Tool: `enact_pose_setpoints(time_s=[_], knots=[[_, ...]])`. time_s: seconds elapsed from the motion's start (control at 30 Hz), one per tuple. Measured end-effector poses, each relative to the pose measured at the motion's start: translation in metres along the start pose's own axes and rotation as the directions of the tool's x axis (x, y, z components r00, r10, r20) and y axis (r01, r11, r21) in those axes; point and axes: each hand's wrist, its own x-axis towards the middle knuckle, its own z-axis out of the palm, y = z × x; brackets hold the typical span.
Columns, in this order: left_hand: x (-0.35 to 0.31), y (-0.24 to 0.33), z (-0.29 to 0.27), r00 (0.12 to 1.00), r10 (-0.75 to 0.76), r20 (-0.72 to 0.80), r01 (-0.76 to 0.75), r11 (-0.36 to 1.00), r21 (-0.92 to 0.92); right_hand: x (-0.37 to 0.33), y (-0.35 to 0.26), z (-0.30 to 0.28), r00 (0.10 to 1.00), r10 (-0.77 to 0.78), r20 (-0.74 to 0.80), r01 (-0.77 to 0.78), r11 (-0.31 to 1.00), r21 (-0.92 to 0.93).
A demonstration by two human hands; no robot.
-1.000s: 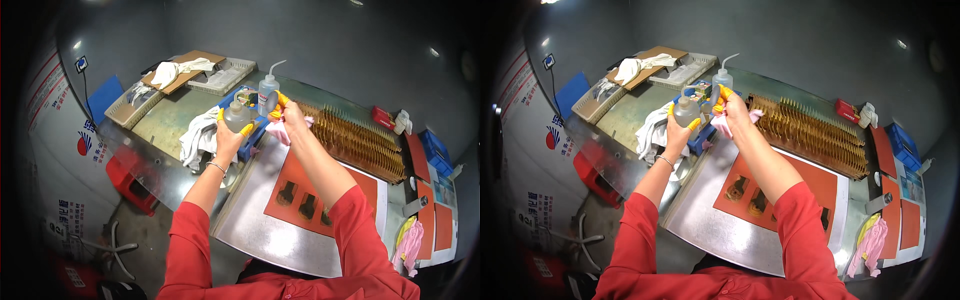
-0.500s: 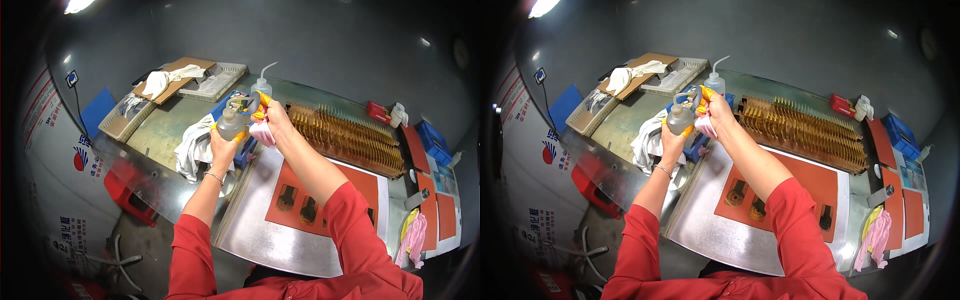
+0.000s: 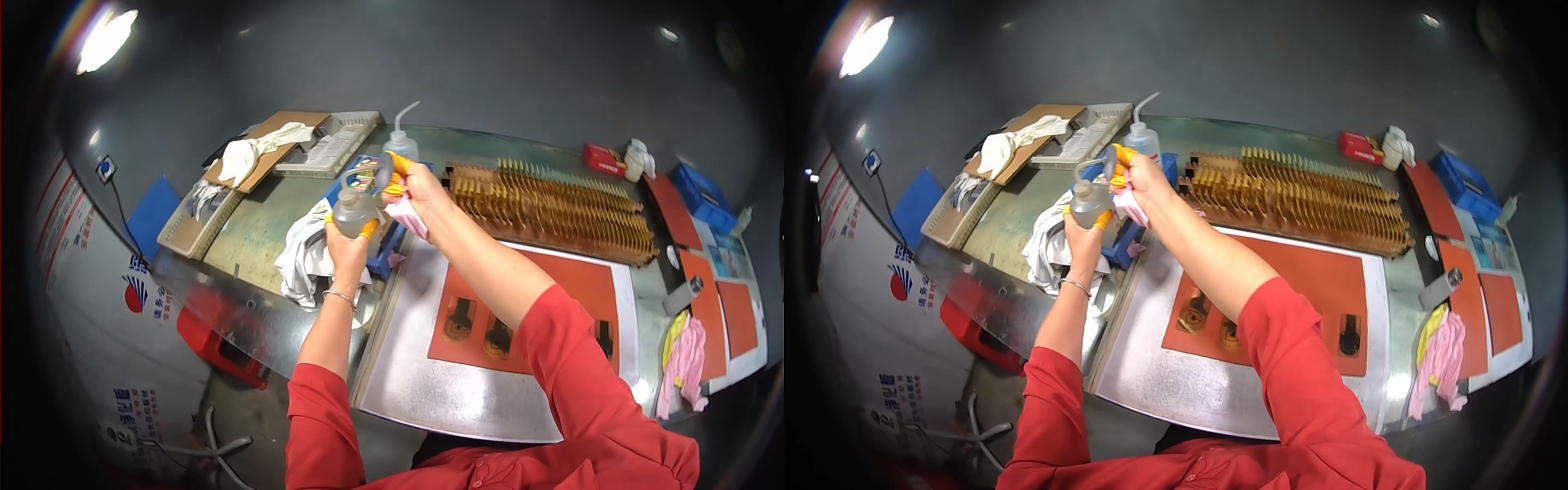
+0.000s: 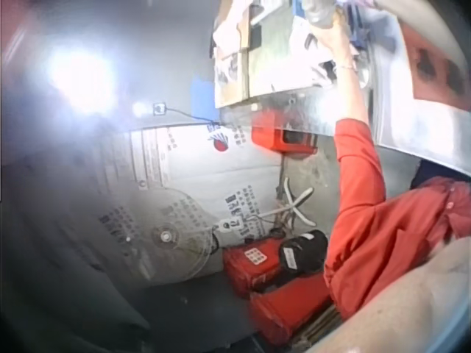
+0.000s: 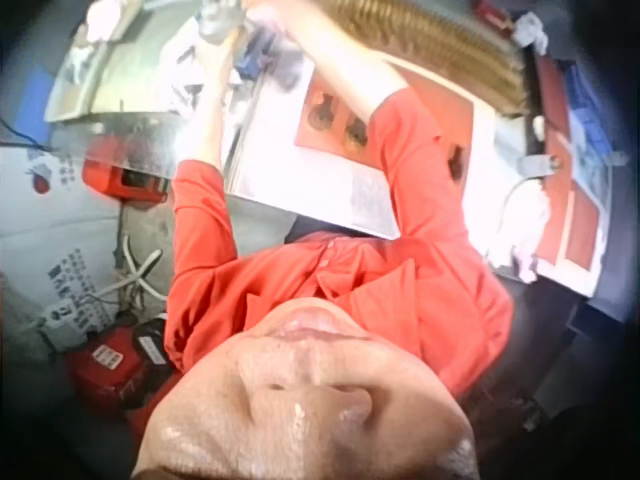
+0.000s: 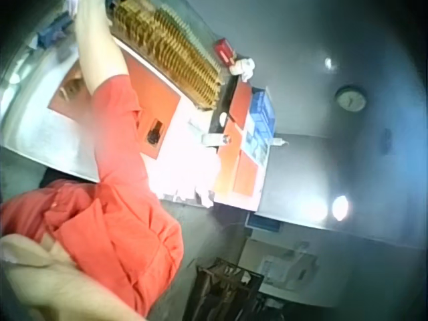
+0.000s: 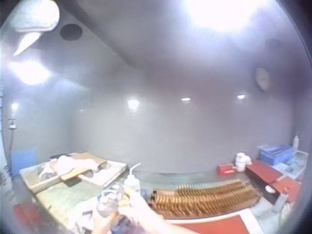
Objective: The person uses a yellow cloth to wipe and polish rectangular gold-foil decorative items arranged on a red sheet. They repeatedly rub the surface of each item, occasionally dipping the cloth into a liquid bottle, and then move the polished items to a stack of similar items on the table.
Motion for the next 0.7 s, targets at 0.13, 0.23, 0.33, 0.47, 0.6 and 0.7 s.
enact_pose_setpoints(time_s=[0.13,0.23,0.33,0.47,0.6,0.7], knots=[[-0.001,0.008,-0.001,0.999,-0.042,0.014,0.042,0.999,0.001,-0.007,0.0,0.012,0.998,0.0,-0.056,0.004,0.997,0.078],[0.006,0.003,0.005,0.998,0.022,0.052,-0.018,0.996,-0.084,-0.012,-0.008,0.001,0.996,-0.052,0.072,0.045,0.995,0.091],[0.002,-0.006,0.002,0.997,0.047,0.065,-0.053,0.995,0.086,-0.057,-0.033,0.016,0.996,-0.088,-0.028,0.09,0.993,0.078],[-0.038,-0.009,-0.001,0.923,0.383,0.022,-0.372,0.88,0.297,-0.161,-0.093,-0.018,0.997,-0.066,0.043,0.068,0.997,-0.041],[-0.092,0.022,-0.01,0.818,0.496,0.291,-0.56,0.802,0.209,-0.306,-0.137,-0.025,0.914,-0.208,-0.348,0.008,0.868,-0.497],[-0.108,0.019,0.015,0.769,0.316,0.555,-0.424,0.903,0.073,-0.396,-0.161,-0.053,0.831,-0.242,-0.501,-0.285,0.589,-0.757]])
